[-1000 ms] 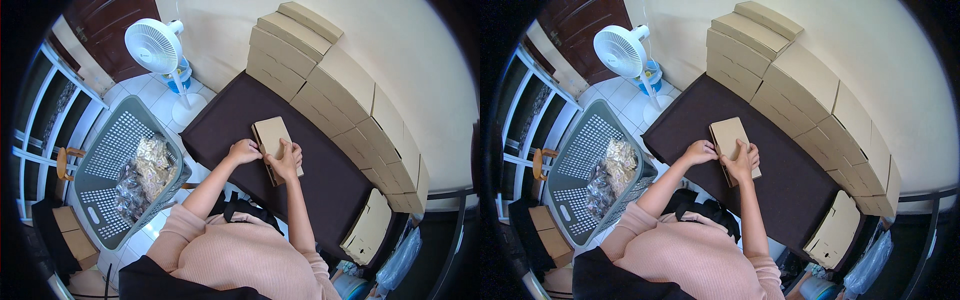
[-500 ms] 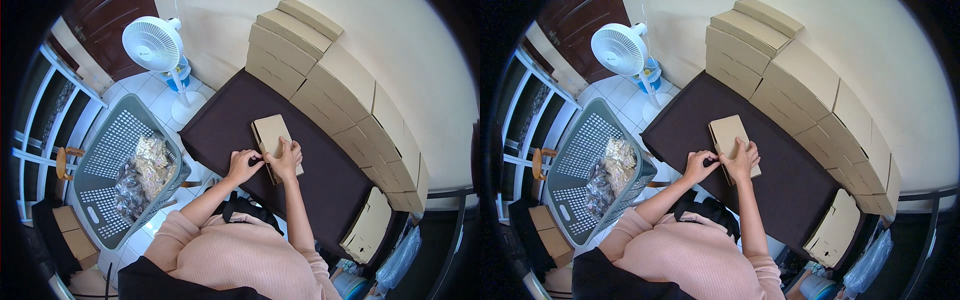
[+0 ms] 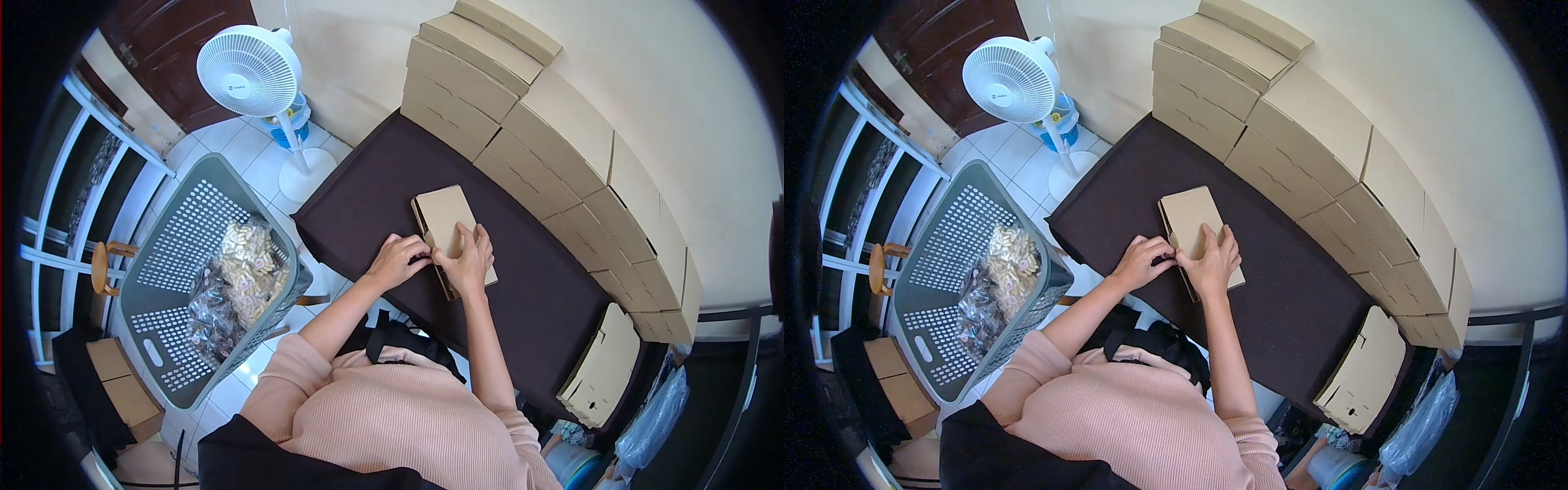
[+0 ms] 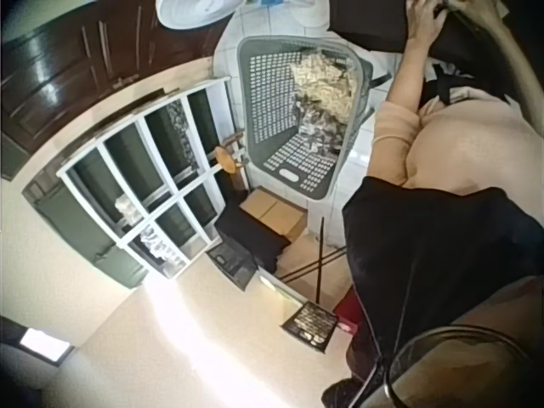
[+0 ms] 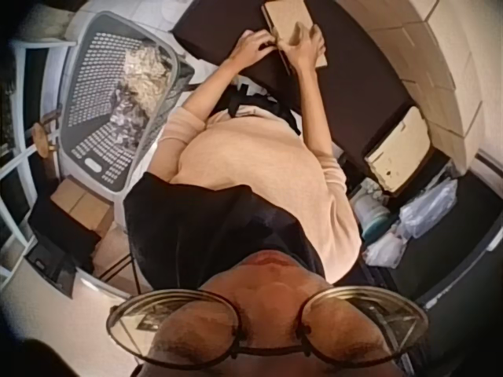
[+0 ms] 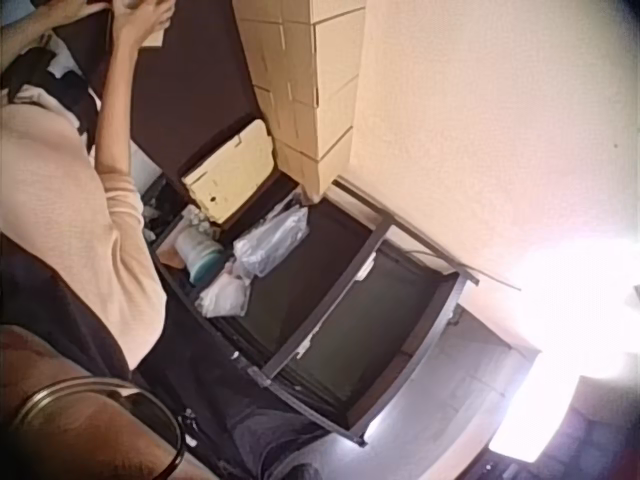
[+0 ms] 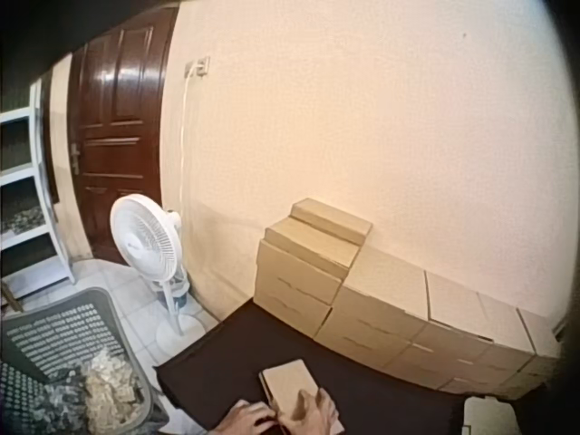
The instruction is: Packing small bags containing snacks or components into cardboard boxes and stacking them on a table.
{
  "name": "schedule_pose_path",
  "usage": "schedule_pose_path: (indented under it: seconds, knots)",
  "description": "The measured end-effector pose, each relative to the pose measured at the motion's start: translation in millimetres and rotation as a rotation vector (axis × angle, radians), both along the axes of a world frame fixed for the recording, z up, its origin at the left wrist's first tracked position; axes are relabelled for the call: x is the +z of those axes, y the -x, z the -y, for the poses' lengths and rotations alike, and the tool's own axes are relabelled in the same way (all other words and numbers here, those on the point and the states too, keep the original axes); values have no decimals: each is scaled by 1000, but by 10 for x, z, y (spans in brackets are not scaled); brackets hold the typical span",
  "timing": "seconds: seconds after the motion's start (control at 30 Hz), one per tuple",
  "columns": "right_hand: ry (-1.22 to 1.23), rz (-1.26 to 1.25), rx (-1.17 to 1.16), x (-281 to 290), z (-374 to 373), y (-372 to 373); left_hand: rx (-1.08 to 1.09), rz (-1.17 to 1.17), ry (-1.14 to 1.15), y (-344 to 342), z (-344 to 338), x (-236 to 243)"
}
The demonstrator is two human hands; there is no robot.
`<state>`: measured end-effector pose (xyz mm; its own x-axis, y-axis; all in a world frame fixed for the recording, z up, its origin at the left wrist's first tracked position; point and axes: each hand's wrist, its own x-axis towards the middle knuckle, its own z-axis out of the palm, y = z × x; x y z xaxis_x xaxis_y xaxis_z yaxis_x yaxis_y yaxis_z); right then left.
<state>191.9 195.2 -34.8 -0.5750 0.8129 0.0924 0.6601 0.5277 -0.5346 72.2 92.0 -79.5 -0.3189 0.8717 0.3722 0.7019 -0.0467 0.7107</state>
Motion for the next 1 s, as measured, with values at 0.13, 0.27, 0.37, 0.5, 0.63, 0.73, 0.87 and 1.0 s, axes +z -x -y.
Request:
schedule_pose_path:
  seconds: [0.13, 0.27, 0.37, 0.5, 0.63, 0.73, 0.87, 1.0]
  knots:
    - [-34, 1, 12, -46, 6, -15, 10, -11, 1, -14, 6, 2]
    - [-74, -9, 39, -61, 9, -36, 13, -29, -1, -6, 6, -6]
    - [-79, -4, 41, -45, 18, -33, 16, 1, 5, -19, 25, 9]
    - [-68, -5, 36, -54, -1, -48, 15, 61, -32, -107, 90, 30]
    - [-83, -7, 52, -68, -10, -49, -8, -155, -86, -136, 210, -6]
    - [-82, -5, 63, -61, -11, -54, 19, -224, -77, -143, 206, 6]
    - [-61, 11, 70, -24, -9, -55, 13, -301, -20, -98, 232, -16]
    - [-70, 35, 59, -11, 0, -52, -12, -354, 3, -75, 206, 1]
